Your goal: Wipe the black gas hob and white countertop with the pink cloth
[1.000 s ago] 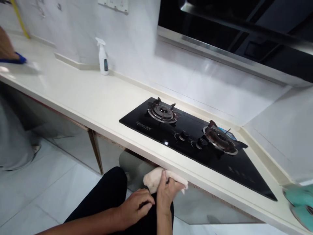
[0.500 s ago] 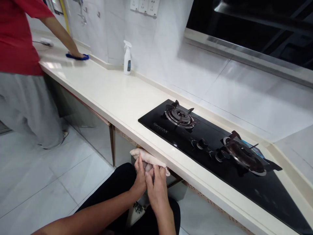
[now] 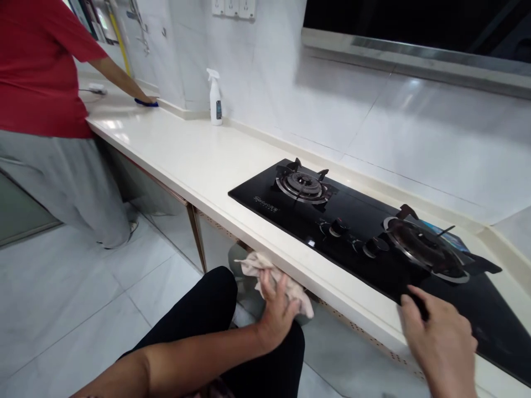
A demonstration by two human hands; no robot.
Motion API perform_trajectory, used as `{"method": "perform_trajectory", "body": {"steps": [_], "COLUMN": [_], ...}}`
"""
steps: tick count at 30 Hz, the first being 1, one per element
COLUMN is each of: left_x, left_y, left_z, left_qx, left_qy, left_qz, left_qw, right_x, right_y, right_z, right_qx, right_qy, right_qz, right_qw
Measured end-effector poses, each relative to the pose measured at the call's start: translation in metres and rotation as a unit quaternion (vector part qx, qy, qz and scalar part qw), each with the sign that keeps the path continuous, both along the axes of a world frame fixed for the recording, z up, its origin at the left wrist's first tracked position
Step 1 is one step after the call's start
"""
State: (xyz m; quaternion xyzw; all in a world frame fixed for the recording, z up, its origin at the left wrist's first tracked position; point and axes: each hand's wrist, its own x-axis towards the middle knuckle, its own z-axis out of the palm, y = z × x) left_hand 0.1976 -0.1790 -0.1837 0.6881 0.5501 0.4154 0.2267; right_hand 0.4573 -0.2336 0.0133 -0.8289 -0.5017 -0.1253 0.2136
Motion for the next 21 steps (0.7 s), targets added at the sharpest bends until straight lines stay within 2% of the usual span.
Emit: {"method": "perform_trajectory", "body": {"steps": [2,4,7,10,12,14,17,19,20,21], "left_x": [0.018,0.034,0.053,0.064,0.066,0.065,0.064,0.062,0.061,0.057], "left_y": [-0.015,-0.022,-0.023,-0.023,-0.025,-0.024,-0.018,-0.01,-0.005,0.0], "left_z": [-0.01,-0.018,-0.029,-0.032,-0.028,-0.018,0.002,0.014,0.019,0.023], "left_qx": [0.016,0.027,0.085,0.125,0.119,0.1,0.006,-0.063,-0.059,-0.023], "left_qy": [0.096,0.165,0.201,0.218,0.229,0.202,0.065,-0.02,-0.016,0.033], "left_qz": [-0.077,-0.117,-0.13,-0.145,-0.187,-0.285,-0.436,-0.483,-0.492,-0.471], "left_qw": [0.992,0.979,0.967,0.957,0.948,0.932,0.897,0.873,0.868,0.881], "right_x": [0.011,0.013,0.01,0.009,0.009,0.009,0.009,0.012,0.014,0.017], "right_y": [0.007,0.007,0.003,0.001,0.002,0.002,0.001,0.0,0.0,0.0], "right_z": [-0.014,-0.021,-0.022,-0.02,-0.021,-0.022,-0.024,-0.026,-0.027,-0.029], "right_qx": [-0.042,-0.044,-0.03,-0.018,-0.014,-0.012,-0.02,-0.026,-0.024,-0.02], "right_qy": [-0.019,-0.025,-0.009,0.002,0.007,0.012,0.012,0.01,0.011,0.009], "right_qz": [-0.008,0.001,0.019,0.013,0.006,0.004,-0.002,-0.004,-0.002,0.001], "right_qw": [0.999,0.999,0.999,1.0,1.0,1.0,1.0,1.0,1.0,1.0]}}
